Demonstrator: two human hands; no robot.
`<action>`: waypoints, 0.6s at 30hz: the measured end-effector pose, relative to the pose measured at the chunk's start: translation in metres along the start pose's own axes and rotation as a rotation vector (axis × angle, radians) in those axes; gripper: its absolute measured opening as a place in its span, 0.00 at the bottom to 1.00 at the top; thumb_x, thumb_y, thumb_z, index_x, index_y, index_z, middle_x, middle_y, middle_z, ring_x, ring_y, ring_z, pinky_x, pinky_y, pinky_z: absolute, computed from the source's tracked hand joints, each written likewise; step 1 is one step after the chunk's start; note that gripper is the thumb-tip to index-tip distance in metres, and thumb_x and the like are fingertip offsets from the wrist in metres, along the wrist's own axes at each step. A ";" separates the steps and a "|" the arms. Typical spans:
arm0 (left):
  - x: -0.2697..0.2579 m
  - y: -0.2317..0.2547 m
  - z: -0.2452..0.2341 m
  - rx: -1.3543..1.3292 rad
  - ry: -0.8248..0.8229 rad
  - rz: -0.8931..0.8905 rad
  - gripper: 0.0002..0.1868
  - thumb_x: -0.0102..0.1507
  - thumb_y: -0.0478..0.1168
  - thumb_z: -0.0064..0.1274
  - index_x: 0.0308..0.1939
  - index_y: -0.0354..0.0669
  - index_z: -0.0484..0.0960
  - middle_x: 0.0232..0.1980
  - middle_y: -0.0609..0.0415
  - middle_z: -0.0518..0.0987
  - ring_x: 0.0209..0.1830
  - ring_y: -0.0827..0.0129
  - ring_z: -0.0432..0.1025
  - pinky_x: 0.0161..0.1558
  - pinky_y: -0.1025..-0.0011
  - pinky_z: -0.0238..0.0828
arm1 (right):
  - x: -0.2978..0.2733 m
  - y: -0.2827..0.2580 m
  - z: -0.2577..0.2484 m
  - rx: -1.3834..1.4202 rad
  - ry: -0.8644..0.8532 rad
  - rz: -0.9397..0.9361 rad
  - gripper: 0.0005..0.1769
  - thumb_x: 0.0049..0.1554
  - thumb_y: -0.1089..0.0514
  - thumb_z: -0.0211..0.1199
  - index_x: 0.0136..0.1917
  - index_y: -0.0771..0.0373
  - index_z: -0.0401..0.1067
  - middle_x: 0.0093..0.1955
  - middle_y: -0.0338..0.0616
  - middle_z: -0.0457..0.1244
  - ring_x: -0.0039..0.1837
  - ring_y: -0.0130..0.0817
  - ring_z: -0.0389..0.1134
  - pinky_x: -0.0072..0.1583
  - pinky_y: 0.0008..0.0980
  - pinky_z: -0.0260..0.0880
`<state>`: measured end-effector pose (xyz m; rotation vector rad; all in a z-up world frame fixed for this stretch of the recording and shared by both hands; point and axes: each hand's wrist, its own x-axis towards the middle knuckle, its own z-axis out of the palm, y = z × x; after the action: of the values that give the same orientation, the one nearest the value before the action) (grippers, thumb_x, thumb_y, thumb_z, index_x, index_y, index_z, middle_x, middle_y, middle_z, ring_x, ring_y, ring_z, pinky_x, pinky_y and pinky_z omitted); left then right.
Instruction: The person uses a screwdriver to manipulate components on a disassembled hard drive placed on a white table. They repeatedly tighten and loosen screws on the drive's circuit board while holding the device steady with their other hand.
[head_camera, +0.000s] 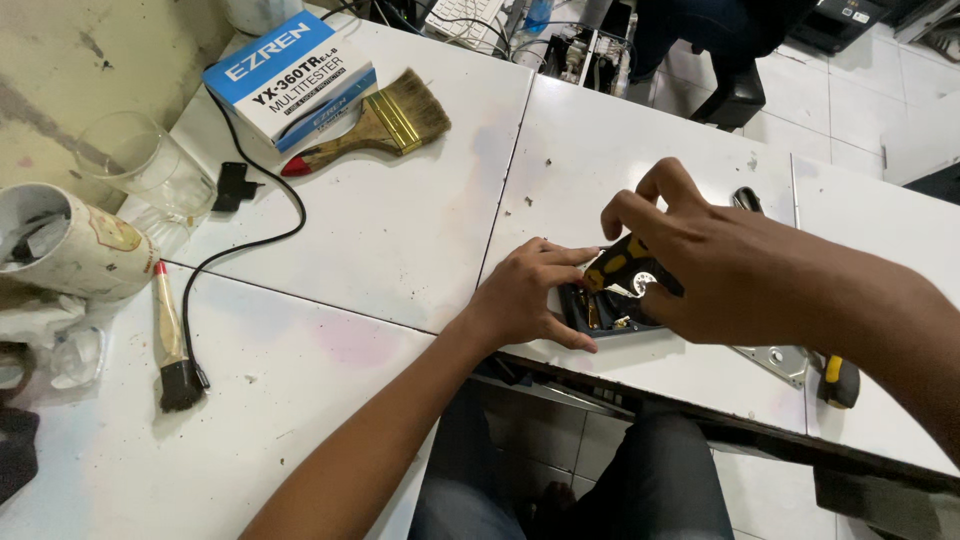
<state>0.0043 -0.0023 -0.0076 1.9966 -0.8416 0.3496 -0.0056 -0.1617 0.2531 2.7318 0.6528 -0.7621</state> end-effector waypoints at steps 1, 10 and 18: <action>0.000 0.001 -0.001 -0.002 -0.001 -0.001 0.38 0.41 0.69 0.76 0.41 0.46 0.86 0.71 0.57 0.80 0.57 0.54 0.74 0.57 0.59 0.73 | 0.004 0.007 0.006 0.001 -0.002 0.001 0.30 0.57 0.52 0.65 0.68 0.37 0.54 0.68 0.33 0.48 0.37 0.47 0.71 0.46 0.45 0.75; 0.003 0.005 -0.006 -0.051 0.004 0.031 0.35 0.42 0.64 0.79 0.43 0.46 0.87 0.71 0.57 0.80 0.60 0.58 0.78 0.62 0.63 0.69 | 0.028 0.031 0.020 -0.020 0.336 -0.222 0.13 0.68 0.44 0.56 0.61 0.46 0.74 0.53 0.40 0.68 0.46 0.46 0.74 0.45 0.47 0.74; 0.001 0.002 -0.003 -0.011 0.007 0.016 0.36 0.43 0.67 0.77 0.45 0.51 0.88 0.71 0.55 0.81 0.58 0.53 0.77 0.60 0.59 0.73 | 0.025 0.041 0.027 -0.002 0.108 -0.061 0.32 0.60 0.61 0.64 0.74 0.44 0.58 0.72 0.36 0.56 0.45 0.45 0.77 0.47 0.44 0.78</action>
<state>0.0038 -0.0013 -0.0041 1.9783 -0.8535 0.3595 0.0216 -0.1979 0.2209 2.7784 0.7616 -0.6304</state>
